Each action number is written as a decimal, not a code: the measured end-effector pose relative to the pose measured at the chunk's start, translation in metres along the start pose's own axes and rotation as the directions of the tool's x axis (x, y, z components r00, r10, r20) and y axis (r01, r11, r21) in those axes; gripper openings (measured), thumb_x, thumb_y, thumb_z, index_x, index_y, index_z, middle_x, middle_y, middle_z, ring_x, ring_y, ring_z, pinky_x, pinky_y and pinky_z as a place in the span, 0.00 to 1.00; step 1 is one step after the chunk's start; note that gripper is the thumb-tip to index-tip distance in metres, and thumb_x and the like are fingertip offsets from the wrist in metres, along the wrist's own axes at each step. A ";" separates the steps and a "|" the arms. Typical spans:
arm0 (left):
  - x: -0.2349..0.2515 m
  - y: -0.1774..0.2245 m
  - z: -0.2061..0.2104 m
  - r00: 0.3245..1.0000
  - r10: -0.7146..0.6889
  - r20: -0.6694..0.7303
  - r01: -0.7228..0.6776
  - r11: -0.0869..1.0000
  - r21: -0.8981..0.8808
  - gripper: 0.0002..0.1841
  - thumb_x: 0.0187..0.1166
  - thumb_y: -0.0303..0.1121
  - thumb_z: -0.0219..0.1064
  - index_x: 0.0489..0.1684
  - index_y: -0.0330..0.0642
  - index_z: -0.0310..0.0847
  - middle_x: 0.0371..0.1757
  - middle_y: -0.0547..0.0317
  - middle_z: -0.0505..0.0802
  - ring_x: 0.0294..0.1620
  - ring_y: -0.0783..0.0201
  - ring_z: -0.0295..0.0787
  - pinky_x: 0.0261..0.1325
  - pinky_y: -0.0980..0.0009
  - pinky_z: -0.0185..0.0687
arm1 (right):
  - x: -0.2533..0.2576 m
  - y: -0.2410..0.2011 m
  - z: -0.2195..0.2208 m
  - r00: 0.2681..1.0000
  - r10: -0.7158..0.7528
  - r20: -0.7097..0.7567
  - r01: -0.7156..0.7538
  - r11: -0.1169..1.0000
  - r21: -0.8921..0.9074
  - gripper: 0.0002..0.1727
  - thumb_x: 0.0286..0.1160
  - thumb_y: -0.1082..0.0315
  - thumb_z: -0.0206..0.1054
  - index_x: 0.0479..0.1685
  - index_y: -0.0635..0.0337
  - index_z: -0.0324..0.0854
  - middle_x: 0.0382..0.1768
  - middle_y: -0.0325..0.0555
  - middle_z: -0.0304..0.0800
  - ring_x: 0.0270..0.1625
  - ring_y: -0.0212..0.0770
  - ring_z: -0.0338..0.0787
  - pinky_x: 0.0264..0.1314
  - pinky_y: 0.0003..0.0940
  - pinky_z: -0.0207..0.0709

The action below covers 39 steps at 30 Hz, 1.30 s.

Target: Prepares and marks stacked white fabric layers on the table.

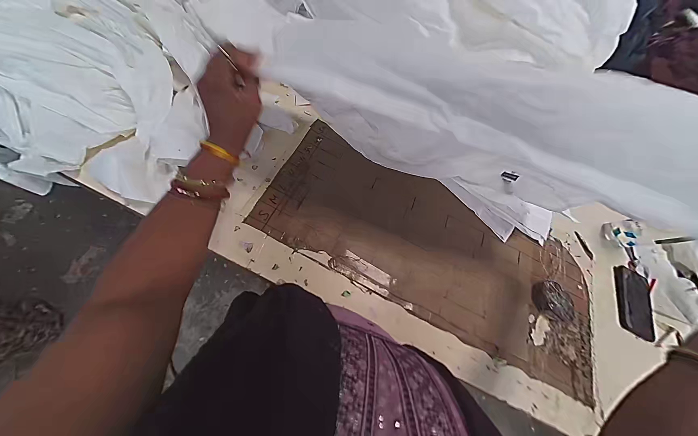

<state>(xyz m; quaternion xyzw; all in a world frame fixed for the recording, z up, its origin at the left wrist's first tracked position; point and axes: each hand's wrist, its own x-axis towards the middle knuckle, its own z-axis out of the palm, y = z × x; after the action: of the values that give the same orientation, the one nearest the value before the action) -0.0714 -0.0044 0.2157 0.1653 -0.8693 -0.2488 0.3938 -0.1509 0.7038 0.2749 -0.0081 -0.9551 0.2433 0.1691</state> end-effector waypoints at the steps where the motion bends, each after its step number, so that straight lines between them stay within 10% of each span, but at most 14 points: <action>1: -0.022 -0.009 0.008 0.984 0.010 0.178 -0.021 0.998 0.061 0.19 0.88 0.32 0.54 0.60 0.22 0.82 0.60 0.25 0.89 0.62 0.32 0.88 0.67 0.38 0.77 | 0.009 0.012 0.015 0.997 0.023 0.073 -0.009 0.984 -0.179 0.25 0.85 0.66 0.61 0.61 0.87 0.75 0.58 0.84 0.82 0.63 0.69 0.84 0.67 0.59 0.74; 3: -0.065 -0.040 0.024 0.872 0.104 0.478 -0.199 0.968 0.151 0.17 0.89 0.30 0.53 0.54 0.22 0.83 0.53 0.23 0.90 0.54 0.24 0.89 0.51 0.28 0.80 | 0.002 0.021 0.043 0.963 0.234 0.131 -0.182 0.930 -0.319 0.27 0.80 0.62 0.67 0.64 0.83 0.78 0.66 0.87 0.77 0.74 0.81 0.75 0.77 0.76 0.60; 6: -0.117 -0.074 0.026 0.709 0.325 0.626 -0.423 0.906 0.009 0.08 0.81 0.18 0.60 0.42 0.25 0.87 0.46 0.32 0.92 0.52 0.30 0.90 0.45 0.38 0.84 | -0.038 0.059 0.061 0.931 0.314 0.184 -0.254 0.922 -0.291 0.24 0.77 0.65 0.71 0.59 0.83 0.81 0.62 0.86 0.80 0.70 0.80 0.78 0.75 0.76 0.60; 11: -0.149 -0.103 0.009 0.551 0.511 0.660 -0.590 0.797 -0.125 0.12 0.79 0.17 0.59 0.50 0.25 0.90 0.56 0.37 0.94 0.63 0.37 0.90 0.60 0.45 0.84 | -0.085 0.086 0.065 0.864 0.427 0.265 -0.354 0.892 -0.283 0.20 0.72 0.70 0.76 0.51 0.83 0.83 0.53 0.83 0.85 0.58 0.73 0.83 0.67 0.72 0.66; 23: -0.172 -0.101 -0.004 0.587 0.353 0.729 -0.420 0.902 -0.099 0.18 0.89 0.23 0.50 0.64 0.26 0.84 0.70 0.29 0.87 0.71 0.31 0.85 0.70 0.35 0.78 | -0.119 0.091 0.063 0.763 0.500 0.410 -0.435 0.866 -0.245 0.17 0.73 0.69 0.74 0.50 0.78 0.84 0.48 0.68 0.88 0.52 0.53 0.86 0.63 0.53 0.74; 29: -0.179 -0.102 -0.003 0.585 0.230 0.778 -0.260 0.962 -0.089 0.21 0.91 0.24 0.43 0.68 0.17 0.76 0.74 0.21 0.80 0.81 0.28 0.73 0.85 0.43 0.64 | -0.122 0.092 0.058 0.665 0.562 0.492 -0.507 0.823 -0.256 0.11 0.71 0.70 0.76 0.39 0.69 0.81 0.32 0.43 0.78 0.32 0.30 0.72 0.42 0.32 0.69; 39: -0.180 -0.092 -0.002 0.628 0.141 0.765 -0.215 0.977 -0.004 0.23 0.94 0.31 0.42 0.71 0.24 0.78 0.75 0.26 0.82 0.80 0.31 0.75 0.84 0.42 0.65 | -0.131 0.100 0.062 0.684 0.543 0.488 -0.521 0.831 -0.195 0.12 0.72 0.73 0.75 0.43 0.74 0.82 0.37 0.50 0.83 0.38 0.34 0.78 0.49 0.35 0.73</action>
<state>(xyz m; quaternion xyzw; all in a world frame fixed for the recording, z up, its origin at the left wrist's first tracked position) 0.0531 0.0063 0.0568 -0.0241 -0.9759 -0.2166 0.0071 -0.0542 0.7503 0.1356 -0.2214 -0.9247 0.2551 -0.1756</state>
